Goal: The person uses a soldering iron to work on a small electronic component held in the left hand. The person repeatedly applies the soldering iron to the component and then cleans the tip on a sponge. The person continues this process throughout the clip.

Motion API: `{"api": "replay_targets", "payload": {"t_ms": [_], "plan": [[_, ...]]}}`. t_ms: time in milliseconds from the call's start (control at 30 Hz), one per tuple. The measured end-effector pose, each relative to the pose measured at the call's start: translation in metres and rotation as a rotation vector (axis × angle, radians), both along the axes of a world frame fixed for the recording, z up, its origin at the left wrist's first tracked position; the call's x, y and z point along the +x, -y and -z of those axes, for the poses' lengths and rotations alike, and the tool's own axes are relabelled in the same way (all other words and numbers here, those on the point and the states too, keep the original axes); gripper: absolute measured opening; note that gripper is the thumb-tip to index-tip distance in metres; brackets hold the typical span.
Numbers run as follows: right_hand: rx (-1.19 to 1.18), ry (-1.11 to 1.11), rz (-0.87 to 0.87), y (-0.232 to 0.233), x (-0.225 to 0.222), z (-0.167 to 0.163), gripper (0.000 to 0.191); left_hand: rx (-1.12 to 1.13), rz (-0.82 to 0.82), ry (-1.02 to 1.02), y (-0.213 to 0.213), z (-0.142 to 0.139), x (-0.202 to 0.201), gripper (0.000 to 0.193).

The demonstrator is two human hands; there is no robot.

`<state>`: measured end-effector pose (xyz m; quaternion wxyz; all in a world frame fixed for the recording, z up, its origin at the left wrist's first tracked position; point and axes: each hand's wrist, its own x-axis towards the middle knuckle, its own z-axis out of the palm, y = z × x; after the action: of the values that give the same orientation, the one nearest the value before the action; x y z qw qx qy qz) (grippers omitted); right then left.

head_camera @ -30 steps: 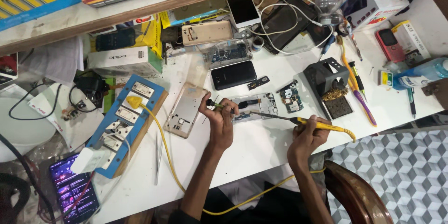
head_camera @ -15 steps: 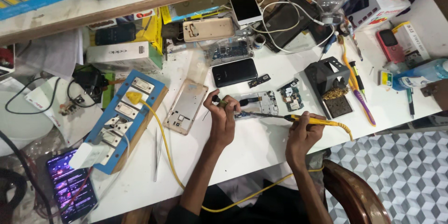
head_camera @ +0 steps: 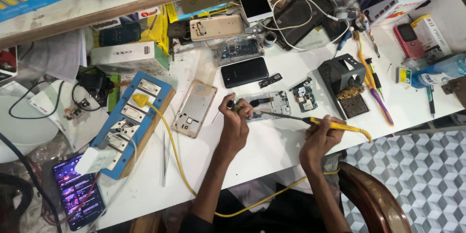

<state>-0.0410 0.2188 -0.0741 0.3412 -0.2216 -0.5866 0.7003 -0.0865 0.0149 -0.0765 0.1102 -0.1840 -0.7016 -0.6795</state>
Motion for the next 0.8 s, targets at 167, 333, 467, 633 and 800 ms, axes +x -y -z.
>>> {"api": "replay_targets", "payload": {"t_ms": [167,333,467,633,800], "plan": [[0.089,-0.03,0.073,-0.001,0.001,0.004,0.017,-0.164,-0.033,-0.171,0.0,0.001,0.003,0.043],[0.054,0.061,0.041,0.0,-0.002,0.0,0.016,-0.128,-0.035,-0.144,-0.003,0.002,0.005,0.047],[0.069,0.092,0.056,0.001,-0.006,-0.002,0.016,-0.137,-0.04,-0.141,-0.002,0.0,0.002,0.05],[0.06,0.04,0.047,0.002,-0.006,-0.003,0.016,-0.123,-0.074,-0.186,-0.003,-0.008,0.003,0.047],[0.065,0.074,0.053,0.005,-0.005,-0.006,0.015,-0.105,-0.084,-0.102,0.001,-0.013,0.003,0.042]]}}
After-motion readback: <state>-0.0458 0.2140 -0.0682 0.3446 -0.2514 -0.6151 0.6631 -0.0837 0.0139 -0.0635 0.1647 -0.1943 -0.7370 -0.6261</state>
